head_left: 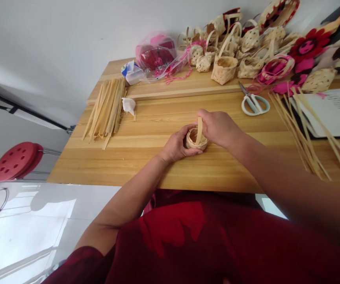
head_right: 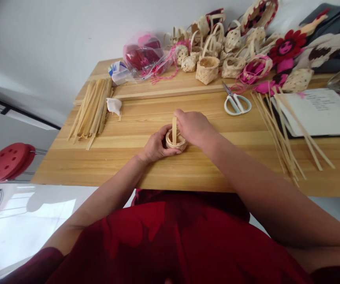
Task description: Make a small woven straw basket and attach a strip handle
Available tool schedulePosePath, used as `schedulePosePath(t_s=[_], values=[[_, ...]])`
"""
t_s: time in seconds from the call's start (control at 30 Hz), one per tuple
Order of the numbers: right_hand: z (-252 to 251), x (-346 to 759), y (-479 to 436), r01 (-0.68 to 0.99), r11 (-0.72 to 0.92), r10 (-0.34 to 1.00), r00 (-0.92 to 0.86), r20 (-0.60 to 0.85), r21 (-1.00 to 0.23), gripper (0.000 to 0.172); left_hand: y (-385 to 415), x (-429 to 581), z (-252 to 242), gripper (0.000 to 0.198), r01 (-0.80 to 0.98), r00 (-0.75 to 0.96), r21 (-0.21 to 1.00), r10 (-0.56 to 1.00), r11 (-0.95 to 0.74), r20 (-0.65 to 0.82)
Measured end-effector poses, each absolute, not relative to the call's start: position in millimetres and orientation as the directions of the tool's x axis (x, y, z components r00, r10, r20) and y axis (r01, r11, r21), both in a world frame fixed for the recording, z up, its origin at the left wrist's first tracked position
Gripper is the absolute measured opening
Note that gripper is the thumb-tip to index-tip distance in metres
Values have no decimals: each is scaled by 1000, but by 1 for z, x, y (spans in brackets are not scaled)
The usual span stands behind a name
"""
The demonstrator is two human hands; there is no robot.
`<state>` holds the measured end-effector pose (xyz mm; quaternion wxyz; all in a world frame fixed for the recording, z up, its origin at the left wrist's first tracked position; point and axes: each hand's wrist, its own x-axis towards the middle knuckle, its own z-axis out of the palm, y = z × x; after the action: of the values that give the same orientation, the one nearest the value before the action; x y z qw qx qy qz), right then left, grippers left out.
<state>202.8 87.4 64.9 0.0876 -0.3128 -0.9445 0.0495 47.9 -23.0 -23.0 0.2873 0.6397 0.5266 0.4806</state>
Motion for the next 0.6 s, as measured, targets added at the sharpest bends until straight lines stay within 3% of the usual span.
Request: schedulePosePath(t_s=[0.3,0.5,0.6], values=[[69,202,87,574,793,595,-801,62,-203,22,-24,47,-29,96,339,-35,904,956,-262,290],[70,210,88,514,819,551,-828,105,-255,21,-24,47,-26,96,358,-15,884,945,-301,328],[69,217,88,507,833,539,-834,117,-223,24,-24,47,-26,97,389,-2,855,928,-342,372]])
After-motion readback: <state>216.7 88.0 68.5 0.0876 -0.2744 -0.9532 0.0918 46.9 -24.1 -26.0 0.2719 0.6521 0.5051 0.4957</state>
